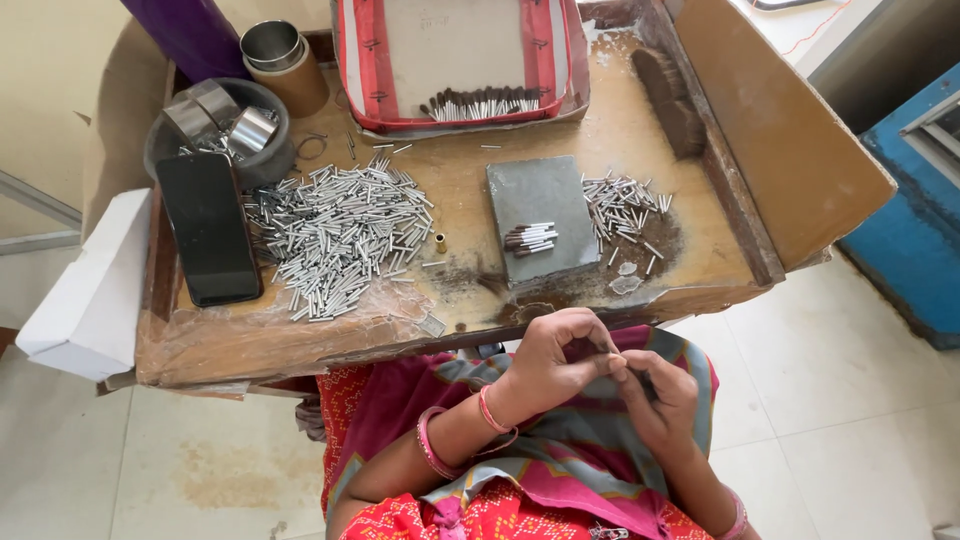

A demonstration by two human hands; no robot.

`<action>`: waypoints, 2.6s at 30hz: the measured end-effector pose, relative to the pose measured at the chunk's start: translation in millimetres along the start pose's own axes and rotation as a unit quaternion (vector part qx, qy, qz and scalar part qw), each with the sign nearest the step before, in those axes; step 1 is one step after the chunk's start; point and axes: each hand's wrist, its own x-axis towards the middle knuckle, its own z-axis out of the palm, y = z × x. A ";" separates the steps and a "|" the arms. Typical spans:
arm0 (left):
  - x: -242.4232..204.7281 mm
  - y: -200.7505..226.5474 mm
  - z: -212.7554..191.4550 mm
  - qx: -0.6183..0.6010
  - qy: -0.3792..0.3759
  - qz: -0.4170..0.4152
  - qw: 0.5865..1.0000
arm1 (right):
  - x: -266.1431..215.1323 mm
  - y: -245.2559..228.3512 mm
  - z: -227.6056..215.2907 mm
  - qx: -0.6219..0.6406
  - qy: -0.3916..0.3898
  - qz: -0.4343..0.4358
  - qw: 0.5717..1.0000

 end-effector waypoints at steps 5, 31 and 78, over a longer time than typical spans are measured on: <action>1.9 14.5 -0.8 -0.019 0.029 -0.074 0.997 | -1.1 2.8 -1.3 0.065 -0.020 0.046 0.997; 54.1 15.0 -50.9 0.574 0.205 0.054 0.791 | 114.4 13.5 -10.0 -0.314 -0.096 -0.063 0.943; 8.7 2.7 -7.9 -0.195 0.137 -0.085 0.967 | 4.2 2.0 -2.2 0.033 -0.047 0.003 0.998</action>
